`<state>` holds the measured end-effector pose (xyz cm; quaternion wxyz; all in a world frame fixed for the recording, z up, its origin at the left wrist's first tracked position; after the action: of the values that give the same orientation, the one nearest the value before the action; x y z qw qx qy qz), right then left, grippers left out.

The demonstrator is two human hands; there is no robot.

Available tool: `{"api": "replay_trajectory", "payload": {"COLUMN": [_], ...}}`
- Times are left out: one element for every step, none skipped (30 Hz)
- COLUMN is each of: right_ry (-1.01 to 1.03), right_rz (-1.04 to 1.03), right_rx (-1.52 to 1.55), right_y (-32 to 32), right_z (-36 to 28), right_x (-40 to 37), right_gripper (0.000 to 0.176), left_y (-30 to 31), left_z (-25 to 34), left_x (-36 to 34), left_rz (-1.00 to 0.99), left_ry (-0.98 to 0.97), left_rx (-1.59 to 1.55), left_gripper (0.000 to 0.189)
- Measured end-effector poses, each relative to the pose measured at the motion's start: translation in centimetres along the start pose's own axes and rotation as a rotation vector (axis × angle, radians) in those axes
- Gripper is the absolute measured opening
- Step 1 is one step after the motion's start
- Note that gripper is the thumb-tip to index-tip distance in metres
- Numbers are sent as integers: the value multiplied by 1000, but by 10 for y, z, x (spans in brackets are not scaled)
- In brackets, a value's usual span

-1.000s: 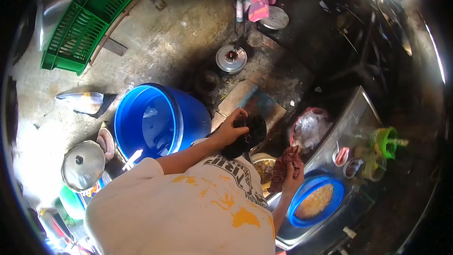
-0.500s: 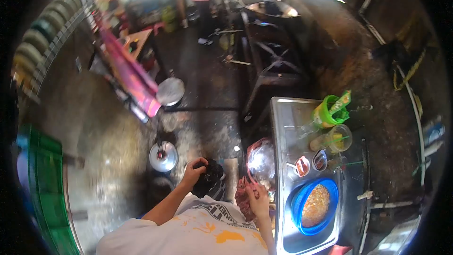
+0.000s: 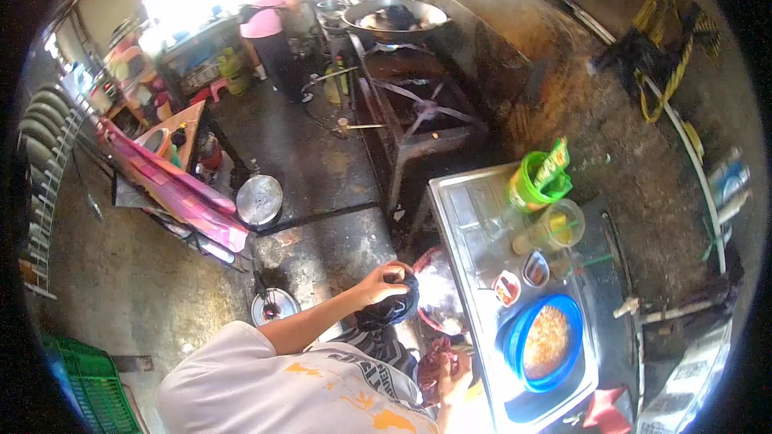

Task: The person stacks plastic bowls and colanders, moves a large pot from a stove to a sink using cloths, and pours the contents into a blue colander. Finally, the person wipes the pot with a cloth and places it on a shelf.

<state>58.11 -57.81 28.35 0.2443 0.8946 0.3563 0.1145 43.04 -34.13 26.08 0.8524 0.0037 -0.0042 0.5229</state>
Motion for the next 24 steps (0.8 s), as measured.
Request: {"api": "replay_trajectory", "payload": {"right_ry": [-176,-172,-93,-25,-153,-211,-239,-122,-152,-250,-282,-368,-440,-445,-442,-719,-775,-832,-889,-884,-877,-837,-866,-894], "right_rz": [-11,-2,87,149,166,155,172,160,152,191,219,273,312,470,614,548,533,504,474,422,368,410,360,310], "right_rx": [68,18,42,194,198,93,311,25,26,-87,-11,-114,-214,-117,-19,-58,-154,-219,-286,-161,-35,-41,43,127], "right_y": [5,11,11,6,16,31,28,51,55,72,78,90,103,112,124,145,161,175,187,194,199,203,205,209], "right_z": [-11,-10,-1,39,33,-2,30,-7,25,1,18,25,35,56,63,72,100,123,143,164,176,186,191,197], "right_x": [-1,0,3,1,0,2,-1,4,-2,-3,-7,-12,-16,-21,-19,-20,-20,-19,-18,-16,-11,-8,-2,4], "right_gripper": [17,19,24,31,34,37,35,28,20,18,18,21,24,28,35,51,59,60,61,60,61,55,54,53], "left_y": [-9,-15,-19,-23,-35,-42,-47,-56,-66,-73,-84,-97,-111,-128,-145,-160,-182,-201,-221,-240,-259,-276,-290,-302], "left_z": [-5,-6,-4,-3,-13,-17,-22,-12,2,-5,6,6,6,-1,-8,-20,-18,-30,-45,-50,-62,-73,-78,-81], "left_x": [-2,-5,-5,-5,-5,-5,-3,-1,-1,3,4,6,7,7,13,12,10,11,14,16,16,16,16,17], "left_rz": [-17,-106,-212,-303,-291,-336,-342,-395,-418,-458,-512,-552,-573,-620,-619,-705,-786,-827,-867,-918,-908,-898,-889,-932], "left_ry": [-81,37,157,215,156,259,256,216,295,274,342,385,417,387,158,282,405,385,365,373,436,499,559,580], "left_rx": [-77,-103,-123,-48,-129,-246,-80,-99,-136,-47,-106,-82,-58,-38,172,155,133,250,366,386,454,525,594,652], "left_gripper": [27,25,23,18,15,14,14,14,16,16,14,14,13,7,10,22,35,43,51,67,67,68,69,76]}}
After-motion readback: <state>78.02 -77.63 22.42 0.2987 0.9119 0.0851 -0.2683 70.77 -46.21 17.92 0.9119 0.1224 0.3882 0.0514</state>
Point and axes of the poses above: each hand's wrist, its own x-axis towards the middle knuckle, its own y-axis out of the back of the hand, z = x × y, the point moved 2 cm from there along x, towards the middle knuckle, and after that the axes turned 9 degrees about z, right-handed, at the moved point
